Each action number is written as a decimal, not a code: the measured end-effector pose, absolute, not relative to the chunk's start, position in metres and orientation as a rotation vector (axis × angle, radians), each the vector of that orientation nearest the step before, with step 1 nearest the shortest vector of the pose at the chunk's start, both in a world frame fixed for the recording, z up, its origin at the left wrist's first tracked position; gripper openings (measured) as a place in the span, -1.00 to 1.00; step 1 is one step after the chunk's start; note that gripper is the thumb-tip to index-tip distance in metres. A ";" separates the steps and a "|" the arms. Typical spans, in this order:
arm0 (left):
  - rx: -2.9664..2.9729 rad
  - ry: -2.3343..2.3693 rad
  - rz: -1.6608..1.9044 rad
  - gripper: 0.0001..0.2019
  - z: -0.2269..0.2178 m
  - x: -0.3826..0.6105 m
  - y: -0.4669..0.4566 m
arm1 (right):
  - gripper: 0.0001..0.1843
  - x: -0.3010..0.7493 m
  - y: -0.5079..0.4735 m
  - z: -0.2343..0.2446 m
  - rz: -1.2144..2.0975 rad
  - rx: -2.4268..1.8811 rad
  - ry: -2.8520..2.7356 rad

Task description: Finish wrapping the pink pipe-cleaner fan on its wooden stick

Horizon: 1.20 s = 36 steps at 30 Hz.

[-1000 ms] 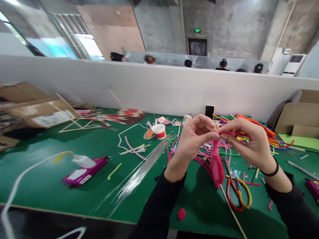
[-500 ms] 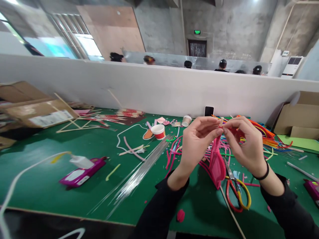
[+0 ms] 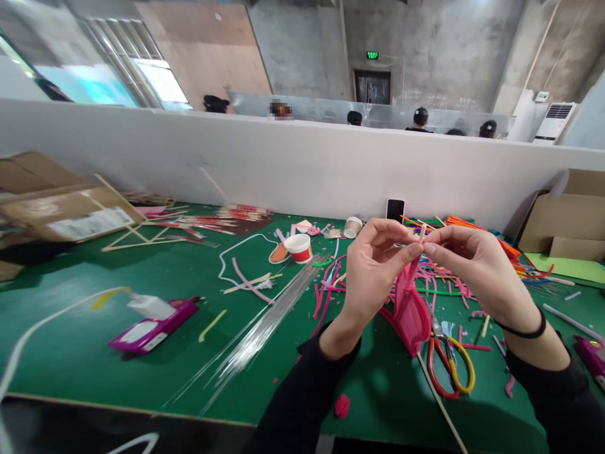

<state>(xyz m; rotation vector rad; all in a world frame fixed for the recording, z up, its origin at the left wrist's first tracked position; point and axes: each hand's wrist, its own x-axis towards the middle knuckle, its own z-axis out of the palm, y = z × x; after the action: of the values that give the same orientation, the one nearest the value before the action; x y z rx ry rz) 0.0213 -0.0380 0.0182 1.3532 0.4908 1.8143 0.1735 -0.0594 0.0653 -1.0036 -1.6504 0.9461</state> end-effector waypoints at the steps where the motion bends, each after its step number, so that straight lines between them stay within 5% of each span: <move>1: 1.355 0.493 1.828 -0.72 0.018 0.022 -0.038 | -0.71 0.174 -0.060 0.067 0.958 -1.004 -1.655; 8: 1.372 0.502 1.861 -0.70 0.016 0.026 -0.039 | -0.66 0.175 -0.060 0.066 1.114 -0.942 -1.590; 20: 1.345 0.555 1.843 -0.63 0.017 0.025 -0.040 | -0.80 0.168 -0.053 0.052 0.741 -0.882 -1.647; 36: 1.268 0.498 1.607 -0.64 0.021 0.011 -0.034 | -0.84 0.183 -0.040 0.063 0.654 -0.762 -1.897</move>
<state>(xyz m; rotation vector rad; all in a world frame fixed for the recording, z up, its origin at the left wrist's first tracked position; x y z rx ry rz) 0.0107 -0.0341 0.0209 1.2680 0.4981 1.6067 0.1832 -0.0398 0.0626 -0.7625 -1.8967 0.6536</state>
